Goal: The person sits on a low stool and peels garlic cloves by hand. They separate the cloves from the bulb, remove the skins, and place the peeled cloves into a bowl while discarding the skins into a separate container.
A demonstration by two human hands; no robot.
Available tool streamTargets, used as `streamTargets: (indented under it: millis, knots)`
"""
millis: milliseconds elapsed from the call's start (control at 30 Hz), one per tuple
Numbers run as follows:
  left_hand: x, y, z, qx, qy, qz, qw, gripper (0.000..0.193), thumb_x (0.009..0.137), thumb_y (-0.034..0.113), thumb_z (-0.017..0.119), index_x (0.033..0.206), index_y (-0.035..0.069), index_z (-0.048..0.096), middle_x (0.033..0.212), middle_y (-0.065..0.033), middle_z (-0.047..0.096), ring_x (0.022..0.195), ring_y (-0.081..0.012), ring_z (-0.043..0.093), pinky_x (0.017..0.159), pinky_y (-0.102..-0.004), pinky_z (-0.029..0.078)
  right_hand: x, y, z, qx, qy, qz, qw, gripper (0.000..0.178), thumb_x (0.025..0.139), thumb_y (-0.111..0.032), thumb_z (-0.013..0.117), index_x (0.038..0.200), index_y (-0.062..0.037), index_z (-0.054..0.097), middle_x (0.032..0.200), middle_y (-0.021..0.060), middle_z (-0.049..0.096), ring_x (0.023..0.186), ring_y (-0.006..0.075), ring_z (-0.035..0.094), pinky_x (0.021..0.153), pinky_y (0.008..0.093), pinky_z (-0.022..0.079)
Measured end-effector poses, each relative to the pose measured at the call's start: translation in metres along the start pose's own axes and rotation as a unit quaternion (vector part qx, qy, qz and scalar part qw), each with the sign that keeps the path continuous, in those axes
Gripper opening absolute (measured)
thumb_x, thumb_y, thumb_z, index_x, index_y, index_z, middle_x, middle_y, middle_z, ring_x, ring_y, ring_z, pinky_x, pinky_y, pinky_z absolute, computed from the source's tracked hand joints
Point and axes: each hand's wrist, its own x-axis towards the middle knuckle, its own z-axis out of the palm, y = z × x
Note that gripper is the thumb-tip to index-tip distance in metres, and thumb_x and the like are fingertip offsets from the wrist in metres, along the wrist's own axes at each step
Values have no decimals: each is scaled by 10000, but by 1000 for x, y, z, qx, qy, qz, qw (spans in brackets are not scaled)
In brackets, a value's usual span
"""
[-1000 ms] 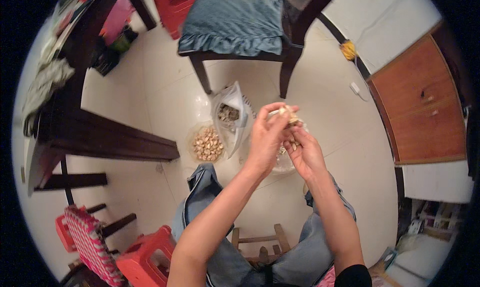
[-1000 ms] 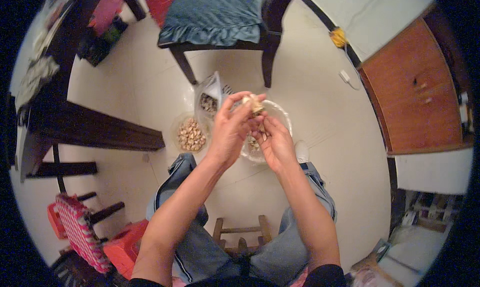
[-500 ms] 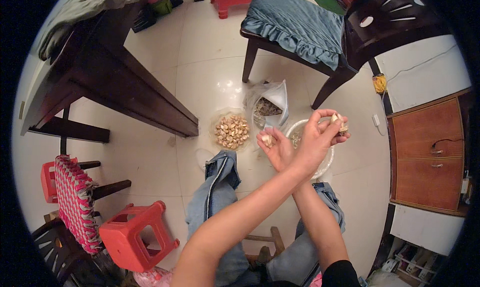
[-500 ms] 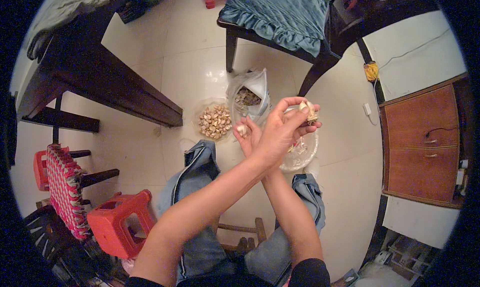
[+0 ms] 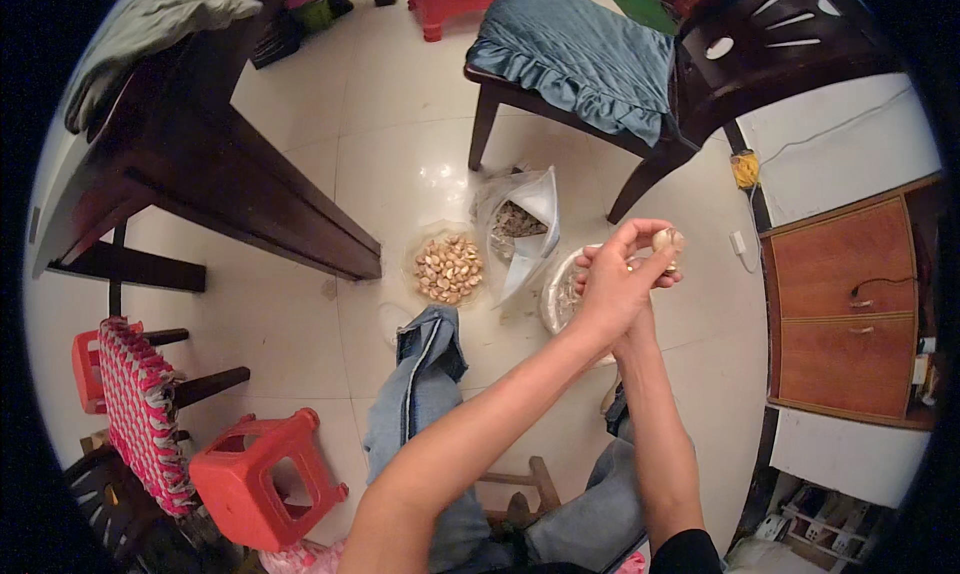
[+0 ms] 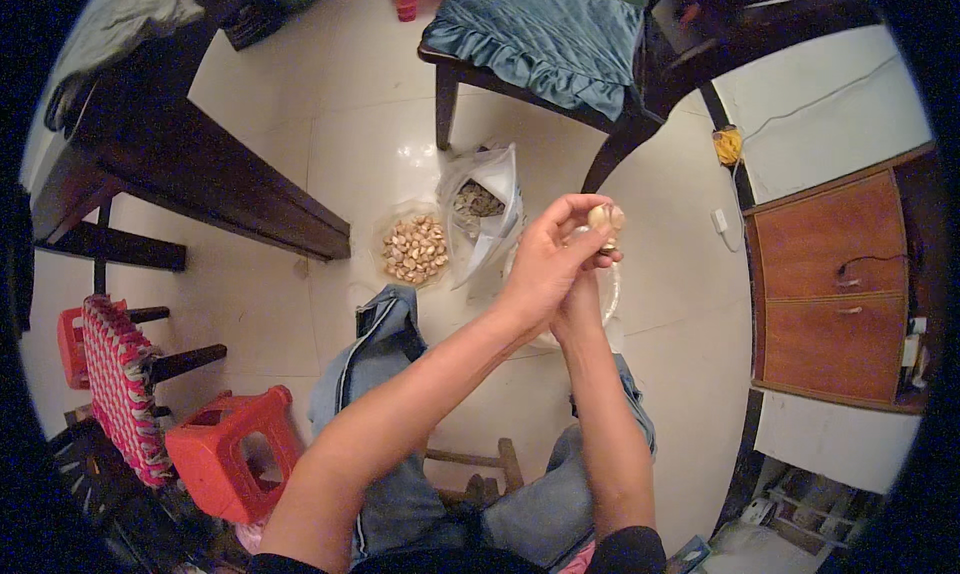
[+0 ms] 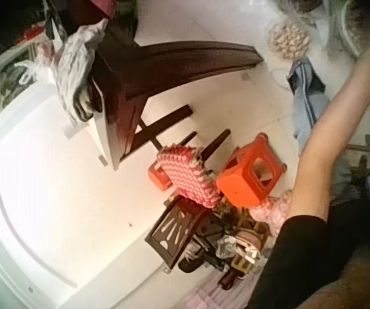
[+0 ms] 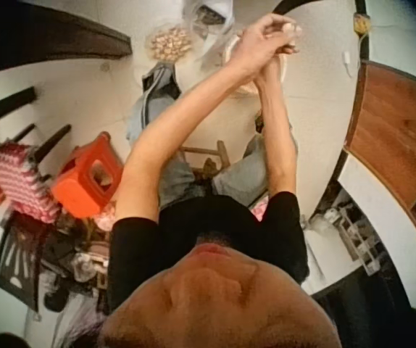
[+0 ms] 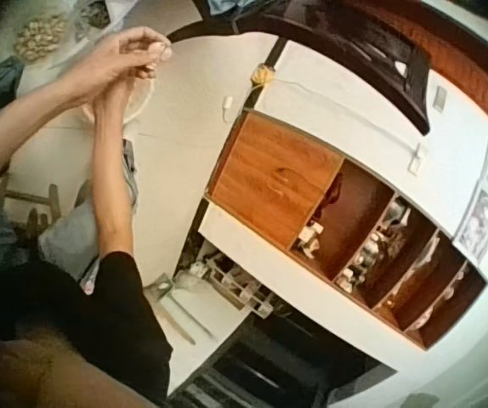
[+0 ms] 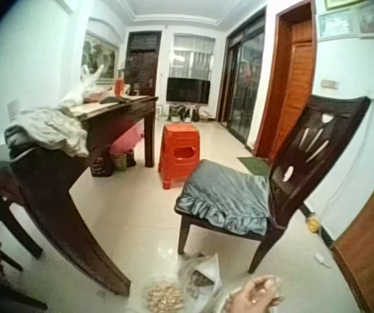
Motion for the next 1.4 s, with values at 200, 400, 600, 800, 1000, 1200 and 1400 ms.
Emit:
streamTargets:
  millis: [200,400,600,800,1000,1200,1400]
  knots:
    - [1,-3,-3,62,-7,-22,998,344,944,113,623,1284,70,588,1137,-31,620,851,-67,594,739,-206,501,-45,-63,1,12,51,-85,995,197,1004,-208,525,1061,-41,612,928,26,633,770,93,567,707,257,473]
    - [0,-7,7,141,-47,-23,989,386,944,112,625,1319,50,558,1137,-42,622,956,-98,587,818,-243,483,-65,-97,-4,-92,45,-159,982,239,1005,-193,527,1112,4,607,989,52,627,780,101,554,725,261,468]
    - [-2,-16,12,246,-73,17,966,345,921,37,626,1261,3,582,1082,-59,646,949,-105,611,826,-237,502,-79,-105,-6,-210,42,-203,956,301,910,-119,688,1175,5,614,948,16,641,788,51,593,708,213,511]
    - [-6,-27,25,265,-99,26,959,329,924,60,634,1238,-3,559,1065,-60,628,942,-113,601,839,-236,501,-82,-101,-27,-272,63,-199,940,267,944,-151,651,1158,1,598,926,28,656,731,50,597,657,204,508]
    - [-11,-31,31,362,-28,61,930,168,951,155,632,999,0,588,816,4,594,720,-55,528,620,-231,440,-83,-95,-23,-185,110,-255,943,214,967,-153,615,1098,14,585,869,25,657,712,53,596,634,211,505]
    - [-18,-43,33,528,-41,166,832,283,994,235,532,853,-7,492,692,-174,523,587,-268,495,559,-375,404,-92,-94,-16,-261,134,-249,923,231,995,-224,567,1036,3,575,834,54,655,725,86,606,626,259,495]
    - [-24,-46,39,548,-43,169,818,275,999,217,509,831,1,482,651,-201,508,566,-348,489,535,-423,394,-93,-90,-11,-412,170,-300,844,245,997,-249,526,1009,-8,569,758,159,619,669,282,626,602,393,463]
